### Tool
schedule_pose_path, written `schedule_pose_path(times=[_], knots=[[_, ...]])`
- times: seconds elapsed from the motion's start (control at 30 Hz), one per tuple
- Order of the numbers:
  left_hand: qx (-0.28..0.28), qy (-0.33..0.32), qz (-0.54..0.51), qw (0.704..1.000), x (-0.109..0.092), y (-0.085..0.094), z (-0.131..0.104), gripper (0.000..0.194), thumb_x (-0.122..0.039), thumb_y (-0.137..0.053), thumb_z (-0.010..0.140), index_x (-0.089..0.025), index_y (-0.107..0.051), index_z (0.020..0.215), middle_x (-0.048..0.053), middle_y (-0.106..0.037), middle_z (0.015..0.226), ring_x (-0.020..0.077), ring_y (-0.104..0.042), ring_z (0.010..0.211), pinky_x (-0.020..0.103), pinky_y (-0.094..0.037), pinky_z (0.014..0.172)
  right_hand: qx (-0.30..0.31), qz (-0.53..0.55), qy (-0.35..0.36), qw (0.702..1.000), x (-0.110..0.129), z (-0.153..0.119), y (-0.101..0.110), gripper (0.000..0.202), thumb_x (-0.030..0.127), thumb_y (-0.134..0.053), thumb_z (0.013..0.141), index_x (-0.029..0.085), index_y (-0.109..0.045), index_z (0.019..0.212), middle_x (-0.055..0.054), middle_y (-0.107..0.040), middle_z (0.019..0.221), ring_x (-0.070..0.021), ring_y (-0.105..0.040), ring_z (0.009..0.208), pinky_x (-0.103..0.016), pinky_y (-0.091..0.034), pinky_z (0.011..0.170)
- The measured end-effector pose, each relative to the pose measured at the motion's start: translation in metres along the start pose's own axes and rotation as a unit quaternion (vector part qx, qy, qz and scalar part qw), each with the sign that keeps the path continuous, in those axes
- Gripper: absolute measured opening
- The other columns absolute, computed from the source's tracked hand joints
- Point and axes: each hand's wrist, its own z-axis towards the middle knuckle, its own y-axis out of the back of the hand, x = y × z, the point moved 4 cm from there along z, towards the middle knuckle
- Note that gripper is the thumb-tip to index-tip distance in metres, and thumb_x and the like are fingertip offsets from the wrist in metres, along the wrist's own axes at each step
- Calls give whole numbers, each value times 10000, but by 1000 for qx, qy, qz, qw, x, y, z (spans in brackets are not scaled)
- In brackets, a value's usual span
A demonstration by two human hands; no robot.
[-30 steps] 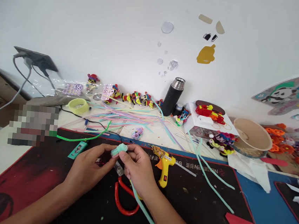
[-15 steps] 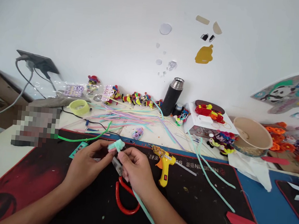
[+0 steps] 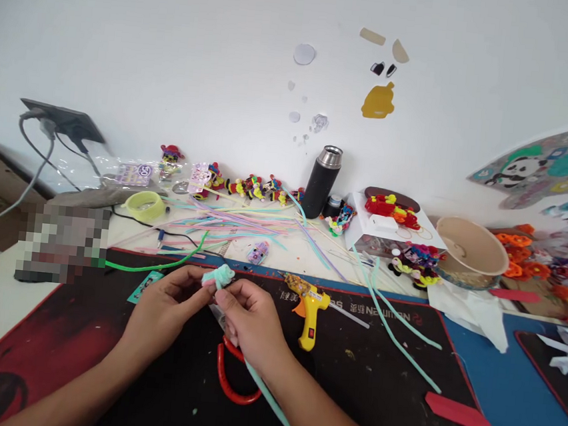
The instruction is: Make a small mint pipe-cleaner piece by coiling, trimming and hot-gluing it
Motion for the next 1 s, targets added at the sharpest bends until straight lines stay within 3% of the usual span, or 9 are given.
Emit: schedule_pose_path(times=[0.3, 1.0], knots=[[7, 19, -27, 999, -2, 0, 1, 290, -484, -769, 830, -197, -755, 866, 24, -763, 765, 199, -720, 733, 281, -578, 671, -3, -1, -1, 1000, -2, 1, 2, 497, 634, -829, 803, 201, -586, 780, 121, -412, 440, -45, -287, 354, -194, -248, 367], [29, 89, -117, 989, 7, -3, 1, 286, -426, -872, 758, -187, -760, 869, 8, -713, 760, 133, -577, 646, 220, -426, 565, -22, -36, -10, 999, 0, 4, 5, 574, 706, -836, 737, 199, -568, 733, 123, -408, 415, -45, -314, 329, -191, -221, 343]])
